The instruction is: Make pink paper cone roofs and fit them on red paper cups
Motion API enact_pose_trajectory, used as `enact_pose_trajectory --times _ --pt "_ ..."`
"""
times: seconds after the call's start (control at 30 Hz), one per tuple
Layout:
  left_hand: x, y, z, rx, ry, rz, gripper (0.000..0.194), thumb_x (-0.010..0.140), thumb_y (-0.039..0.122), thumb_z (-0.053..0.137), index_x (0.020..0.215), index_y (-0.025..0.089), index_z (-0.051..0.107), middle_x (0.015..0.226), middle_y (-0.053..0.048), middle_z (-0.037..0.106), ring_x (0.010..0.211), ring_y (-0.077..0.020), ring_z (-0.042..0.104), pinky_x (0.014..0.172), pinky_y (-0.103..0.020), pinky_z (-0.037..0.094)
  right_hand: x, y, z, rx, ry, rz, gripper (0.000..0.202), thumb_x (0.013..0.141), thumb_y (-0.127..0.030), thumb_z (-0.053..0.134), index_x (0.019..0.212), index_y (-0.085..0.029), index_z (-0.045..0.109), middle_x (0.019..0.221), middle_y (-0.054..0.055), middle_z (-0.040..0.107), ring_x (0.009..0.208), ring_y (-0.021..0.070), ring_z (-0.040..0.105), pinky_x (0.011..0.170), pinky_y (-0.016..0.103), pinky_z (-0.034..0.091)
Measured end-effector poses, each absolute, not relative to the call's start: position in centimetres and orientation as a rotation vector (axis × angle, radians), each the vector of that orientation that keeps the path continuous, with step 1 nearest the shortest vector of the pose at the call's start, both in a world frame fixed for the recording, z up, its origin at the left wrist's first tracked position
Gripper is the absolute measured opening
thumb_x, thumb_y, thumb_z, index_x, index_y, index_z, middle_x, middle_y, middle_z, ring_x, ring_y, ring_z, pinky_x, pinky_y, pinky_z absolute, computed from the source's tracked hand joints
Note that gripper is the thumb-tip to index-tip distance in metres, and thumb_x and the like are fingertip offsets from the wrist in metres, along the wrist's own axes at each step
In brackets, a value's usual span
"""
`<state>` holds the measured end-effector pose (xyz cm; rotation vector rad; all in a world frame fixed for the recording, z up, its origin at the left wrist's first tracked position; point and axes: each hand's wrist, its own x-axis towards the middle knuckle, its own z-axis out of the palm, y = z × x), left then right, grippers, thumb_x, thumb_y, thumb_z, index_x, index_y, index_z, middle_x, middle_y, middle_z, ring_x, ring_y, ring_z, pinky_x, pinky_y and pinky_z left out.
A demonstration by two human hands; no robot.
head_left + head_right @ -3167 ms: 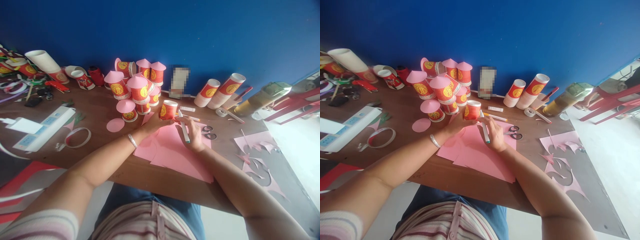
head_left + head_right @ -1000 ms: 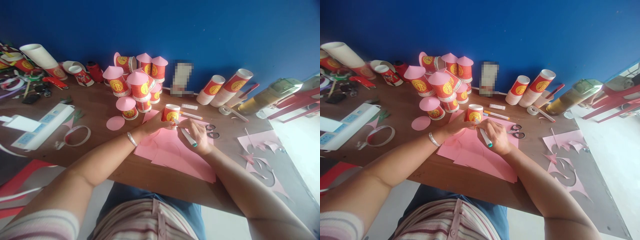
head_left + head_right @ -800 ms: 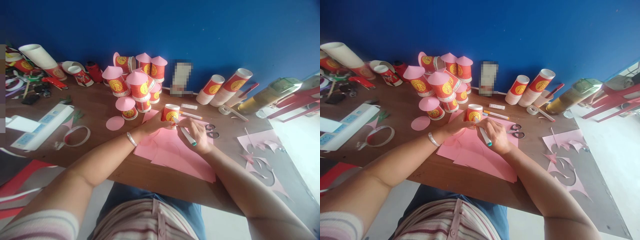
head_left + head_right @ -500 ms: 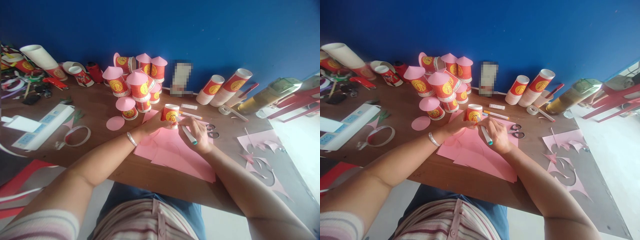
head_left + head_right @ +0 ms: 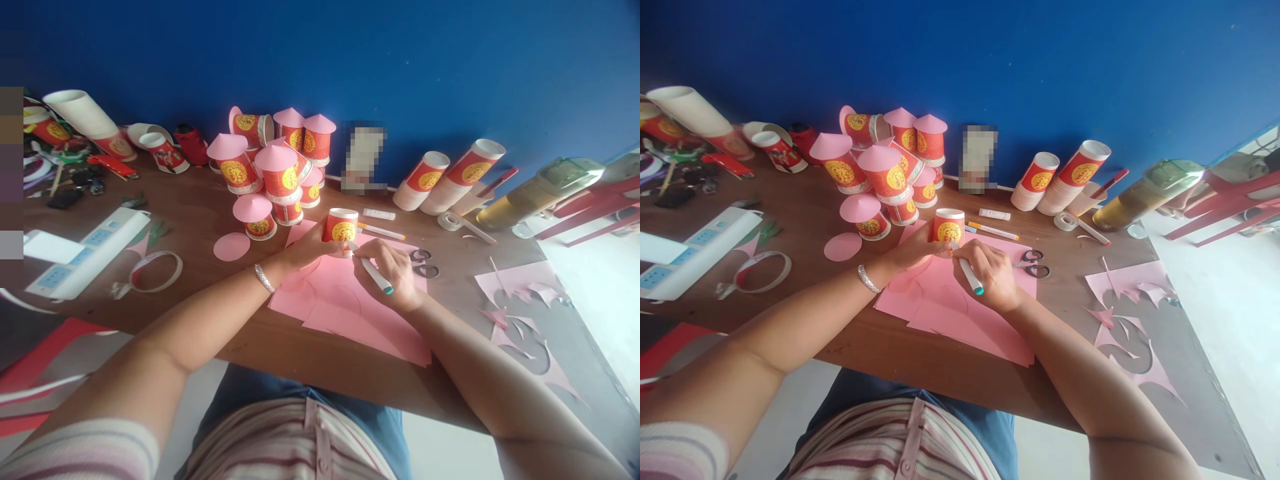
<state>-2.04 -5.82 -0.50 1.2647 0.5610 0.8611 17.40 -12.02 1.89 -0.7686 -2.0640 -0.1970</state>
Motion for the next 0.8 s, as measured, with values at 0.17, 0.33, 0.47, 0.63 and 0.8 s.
enact_pose_trajectory --times 0.17,0.33,0.47,0.63,0.8 --pt "-1.88 -6.01 -0.15 1.271 0.547 0.869 0.034 0.076 0.025 0.081 0.100 0.018 0.058 0.094 -0.002 0.061 0.085 -0.0134 0.059 0.076 -0.027 0.049 17.26 -12.11 2.08 -0.716 -2.033 -0.204 0.019 0.088 -0.005 0.056 0.097 -0.022 0.057 0.075 0.000 0.066 0.062 0.0142 0.063 0.055 0.025 0.049" --pt "-1.82 -6.24 0.27 1.300 0.593 0.880 0.033 0.076 0.028 0.080 0.099 0.019 0.057 0.090 -0.001 0.059 0.083 -0.0137 0.056 0.076 -0.028 0.048 17.07 -12.05 2.00 -0.731 -2.033 -0.211 0.019 0.089 -0.005 0.057 0.097 -0.022 0.056 0.075 0.000 0.065 0.060 0.0132 0.062 0.054 0.025 0.049" --pt "-1.83 -6.08 0.07 1.315 0.624 0.850 0.035 0.076 0.029 0.079 0.101 0.018 0.058 0.088 -0.001 0.060 0.085 -0.0153 0.056 0.079 -0.030 0.049 16.98 -12.08 1.76 -0.746 -2.036 -0.218 0.019 0.090 -0.006 0.057 0.099 -0.023 0.056 0.076 0.000 0.066 0.061 0.0132 0.064 0.055 0.025 0.050" --pt "-1.72 -5.92 -0.40 1.314 0.617 0.864 0.042 0.075 0.031 0.081 0.108 0.018 0.059 0.102 -0.005 0.065 0.095 -0.0191 0.061 0.083 -0.033 0.051 17.09 -11.97 1.63 -0.728 -2.020 -0.214 0.022 0.089 -0.004 0.058 0.101 -0.022 0.057 0.079 0.001 0.068 0.065 0.0150 0.067 0.058 0.026 0.052" --pt "-1.60 -6.25 -0.17 1.300 0.650 0.885 0.044 0.073 0.032 0.083 0.107 0.018 0.059 0.099 -0.005 0.066 0.092 -0.0183 0.062 0.079 -0.031 0.050 17.25 -11.92 1.73 -0.744 -2.022 -0.208 0.022 0.089 -0.005 0.059 0.101 -0.023 0.059 0.079 0.001 0.069 0.065 0.0155 0.067 0.058 0.026 0.052"
